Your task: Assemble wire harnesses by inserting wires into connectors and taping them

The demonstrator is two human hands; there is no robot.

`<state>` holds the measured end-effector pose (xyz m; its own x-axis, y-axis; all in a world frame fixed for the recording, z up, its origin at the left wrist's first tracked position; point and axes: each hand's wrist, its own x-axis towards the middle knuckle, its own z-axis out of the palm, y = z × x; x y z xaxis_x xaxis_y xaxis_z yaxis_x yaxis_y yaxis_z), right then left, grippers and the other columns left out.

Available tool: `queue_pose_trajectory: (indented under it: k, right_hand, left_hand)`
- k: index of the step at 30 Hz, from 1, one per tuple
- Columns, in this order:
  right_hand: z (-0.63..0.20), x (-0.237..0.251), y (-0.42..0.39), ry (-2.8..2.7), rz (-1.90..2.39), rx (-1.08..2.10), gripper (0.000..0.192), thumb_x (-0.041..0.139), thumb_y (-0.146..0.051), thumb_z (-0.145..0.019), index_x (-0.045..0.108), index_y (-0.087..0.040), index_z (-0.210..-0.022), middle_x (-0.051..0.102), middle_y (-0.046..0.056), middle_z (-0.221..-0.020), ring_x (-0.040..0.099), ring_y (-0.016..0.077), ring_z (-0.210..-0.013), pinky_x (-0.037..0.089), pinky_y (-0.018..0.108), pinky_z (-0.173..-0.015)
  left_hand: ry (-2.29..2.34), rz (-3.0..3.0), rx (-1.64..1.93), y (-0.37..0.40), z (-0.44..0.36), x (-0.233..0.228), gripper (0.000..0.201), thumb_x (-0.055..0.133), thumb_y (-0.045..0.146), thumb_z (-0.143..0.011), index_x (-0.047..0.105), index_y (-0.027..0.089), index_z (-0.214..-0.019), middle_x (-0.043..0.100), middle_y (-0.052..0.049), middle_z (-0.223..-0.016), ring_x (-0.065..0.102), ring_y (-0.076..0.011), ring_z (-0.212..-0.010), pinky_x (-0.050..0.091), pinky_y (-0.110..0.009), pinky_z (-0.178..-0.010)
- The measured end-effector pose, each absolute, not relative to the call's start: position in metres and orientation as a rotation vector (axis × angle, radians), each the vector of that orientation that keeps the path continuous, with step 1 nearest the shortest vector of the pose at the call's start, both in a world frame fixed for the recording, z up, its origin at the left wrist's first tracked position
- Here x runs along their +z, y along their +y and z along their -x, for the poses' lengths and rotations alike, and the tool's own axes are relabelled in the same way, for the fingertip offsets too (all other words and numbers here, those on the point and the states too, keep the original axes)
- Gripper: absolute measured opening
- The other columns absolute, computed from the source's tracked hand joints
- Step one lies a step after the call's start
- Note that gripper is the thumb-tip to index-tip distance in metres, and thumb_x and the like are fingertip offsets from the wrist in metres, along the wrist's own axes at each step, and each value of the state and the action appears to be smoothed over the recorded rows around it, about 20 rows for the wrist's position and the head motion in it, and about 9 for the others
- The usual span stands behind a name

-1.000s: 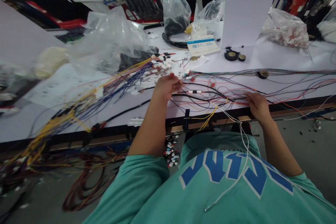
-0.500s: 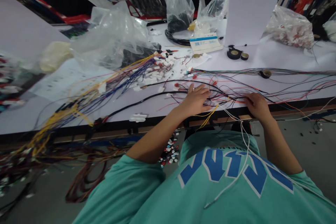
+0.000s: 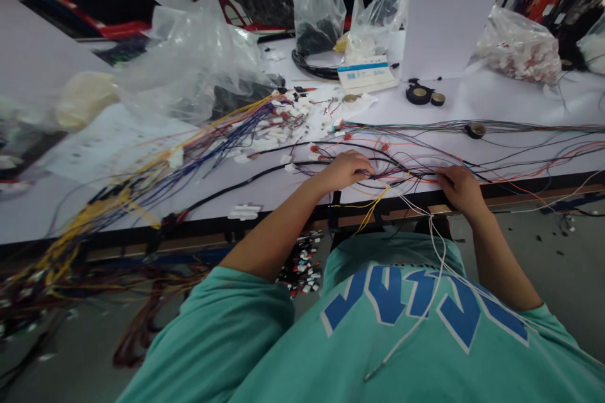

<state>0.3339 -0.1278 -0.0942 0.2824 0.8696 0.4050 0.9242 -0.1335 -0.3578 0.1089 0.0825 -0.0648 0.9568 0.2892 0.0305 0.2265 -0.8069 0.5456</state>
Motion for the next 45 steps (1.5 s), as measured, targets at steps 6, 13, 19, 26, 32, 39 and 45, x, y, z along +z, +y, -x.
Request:
queue_pose_trajectory:
  k: [6,13,19,26,32,39,45]
  right_hand:
    - [-0.333,-0.093,-0.13,-1.587,1.974,-0.118,0.027,0.048,-0.022,-0.077,0.069,-0.019,-0.094,0.07,0.008,-0.084,0.063,0.0237,-0.08,0.048,0.039,-0.075]
    - [-0.333,-0.086,-0.136,-1.44,1.787,-0.194,0.025,0.048,-0.022,-0.074,0.066,-0.022,-0.092,0.069,0.008,-0.093,0.062,0.0243,-0.092,0.048,0.043,-0.084]
    - [-0.289,-0.063,-0.133,-1.689,1.837,-0.034,0.023,0.047,-0.034,-0.085,0.065,-0.021,-0.078,0.069,0.005,-0.074,0.062,0.0187,-0.07,0.046,0.032,-0.067]
    - [-0.255,-0.048,-0.113,-1.959,2.215,0.214,0.015,0.051,-0.024,-0.082,0.063,-0.019,-0.074,0.069,0.009,-0.083,0.063,0.021,-0.079,0.04,0.028,-0.061]
    - [-0.285,-0.039,-0.096,-1.675,1.965,0.615,0.023,0.044,-0.029,-0.085,0.063,-0.018,-0.079,0.058,-0.003,-0.055,0.05,0.0105,-0.045,0.035,0.022,-0.05]
    - [-0.323,-0.039,-0.07,-2.005,1.978,0.33,0.024,0.049,-0.033,-0.086,0.069,-0.019,-0.085,0.071,0.002,-0.084,0.062,0.0157,-0.077,0.039,0.024,-0.065]
    - [-0.325,-0.07,-0.071,-2.113,2.105,0.035,0.031,0.043,-0.036,-0.091,0.065,-0.022,-0.108,0.071,0.007,-0.103,0.063,0.0194,-0.092,0.042,0.026,-0.068]
  left_hand:
    - [0.387,-2.447,0.179,0.098,-0.088,-0.062,0.029,0.061,0.037,-0.076,0.07,0.022,-0.099,0.066,-0.009,-0.116,0.055,-0.0227,-0.111,0.036,-0.035,-0.101]
    - [0.695,-2.672,0.257,0.128,-0.064,-0.069,0.037,0.059,0.039,-0.073,0.067,0.018,-0.103,0.064,-0.014,-0.117,0.054,-0.0291,-0.113,0.034,-0.041,-0.101]
    - [0.746,-2.68,0.06,0.142,-0.061,-0.064,0.041,0.055,0.045,-0.074,0.067,0.018,-0.102,0.067,-0.012,-0.111,0.058,-0.0273,-0.105,0.039,-0.036,-0.096]
    - [0.825,-2.808,0.079,0.078,-0.063,-0.028,0.048,0.066,0.04,-0.07,0.062,0.024,-0.115,0.055,-0.009,-0.131,0.043,-0.031,-0.125,0.031,-0.042,-0.106]
    - [0.612,-2.778,-0.11,0.0,-0.094,-0.036,0.04,0.061,0.041,-0.078,0.062,0.018,-0.111,0.066,-0.012,-0.112,0.059,-0.0276,-0.104,0.045,-0.035,-0.089]
    - [0.502,-2.671,-0.076,0.028,-0.106,-0.041,0.02,0.045,0.02,-0.083,0.065,0.018,-0.088,0.068,-0.009,-0.095,0.06,-0.0226,-0.093,0.044,-0.03,-0.082]
    - [0.564,-2.253,-0.02,0.061,-0.108,-0.034,0.019,0.049,0.031,-0.075,0.051,0.019,-0.061,0.047,0.002,-0.053,0.042,-0.0126,-0.051,0.032,-0.023,-0.052]
